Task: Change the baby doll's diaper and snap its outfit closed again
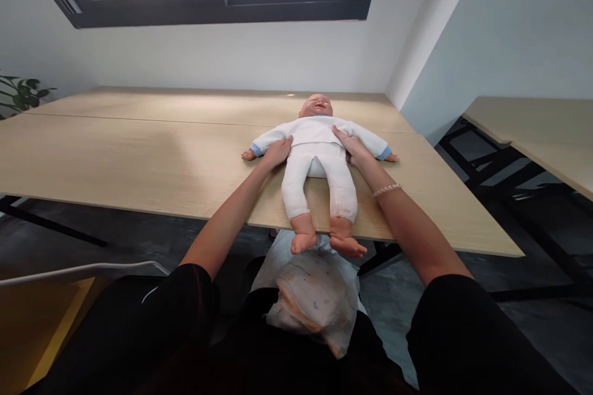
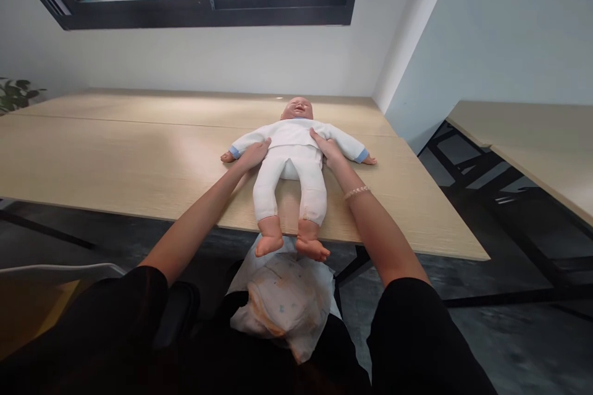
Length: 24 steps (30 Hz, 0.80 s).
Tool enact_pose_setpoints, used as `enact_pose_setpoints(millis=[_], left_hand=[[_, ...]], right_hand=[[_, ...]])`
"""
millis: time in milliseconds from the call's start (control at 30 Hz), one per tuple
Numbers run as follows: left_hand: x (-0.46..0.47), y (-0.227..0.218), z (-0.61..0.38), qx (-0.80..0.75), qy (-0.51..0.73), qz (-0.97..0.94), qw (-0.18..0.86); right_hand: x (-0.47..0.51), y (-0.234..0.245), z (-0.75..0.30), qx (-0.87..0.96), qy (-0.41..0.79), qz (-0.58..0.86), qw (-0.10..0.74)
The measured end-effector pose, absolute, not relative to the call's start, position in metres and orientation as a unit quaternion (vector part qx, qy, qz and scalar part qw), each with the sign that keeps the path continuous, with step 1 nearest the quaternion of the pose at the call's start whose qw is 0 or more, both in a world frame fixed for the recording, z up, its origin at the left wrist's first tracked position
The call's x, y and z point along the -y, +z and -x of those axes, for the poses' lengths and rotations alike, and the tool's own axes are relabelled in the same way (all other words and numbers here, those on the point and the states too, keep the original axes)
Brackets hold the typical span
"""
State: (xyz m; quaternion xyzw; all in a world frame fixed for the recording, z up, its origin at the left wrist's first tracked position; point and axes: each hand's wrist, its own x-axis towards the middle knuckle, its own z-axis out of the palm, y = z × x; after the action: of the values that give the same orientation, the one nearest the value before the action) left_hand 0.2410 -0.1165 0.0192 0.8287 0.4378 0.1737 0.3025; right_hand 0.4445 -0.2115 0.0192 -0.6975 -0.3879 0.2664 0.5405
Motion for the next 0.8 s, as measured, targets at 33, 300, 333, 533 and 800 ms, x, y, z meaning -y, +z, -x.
enact_pose_setpoints(millis=[33, 300, 333, 533, 800], left_hand=[[0.121, 0.021, -0.237, -0.436, 0.171, -0.83, 0.302], [0.232, 0.022, -0.156, -0.349, 0.38, -0.81, 0.28], [0.251, 0.021, -0.142, -0.335, 0.395, -0.808, 0.282], [0.321, 0.006, -0.081, -0.08, 0.06, -0.85, 0.517], [0.351, -0.085, -0.102, -0.136, -0.027, -0.935, 0.327]], right_hand=[[0.221, 0.022, -0.446, 0.371, 0.287, 0.712, 0.523], [0.363, 0.025, -0.426, 0.432, 0.041, 0.679, 0.592], [0.388, 0.017, -0.417, 0.433, 0.001, 0.656, 0.618], [0.497, -0.07, -0.38, 0.448, -0.172, 0.651, 0.588], [0.524, -0.138, -0.339, 0.643, 0.266, 0.656, 0.293]])
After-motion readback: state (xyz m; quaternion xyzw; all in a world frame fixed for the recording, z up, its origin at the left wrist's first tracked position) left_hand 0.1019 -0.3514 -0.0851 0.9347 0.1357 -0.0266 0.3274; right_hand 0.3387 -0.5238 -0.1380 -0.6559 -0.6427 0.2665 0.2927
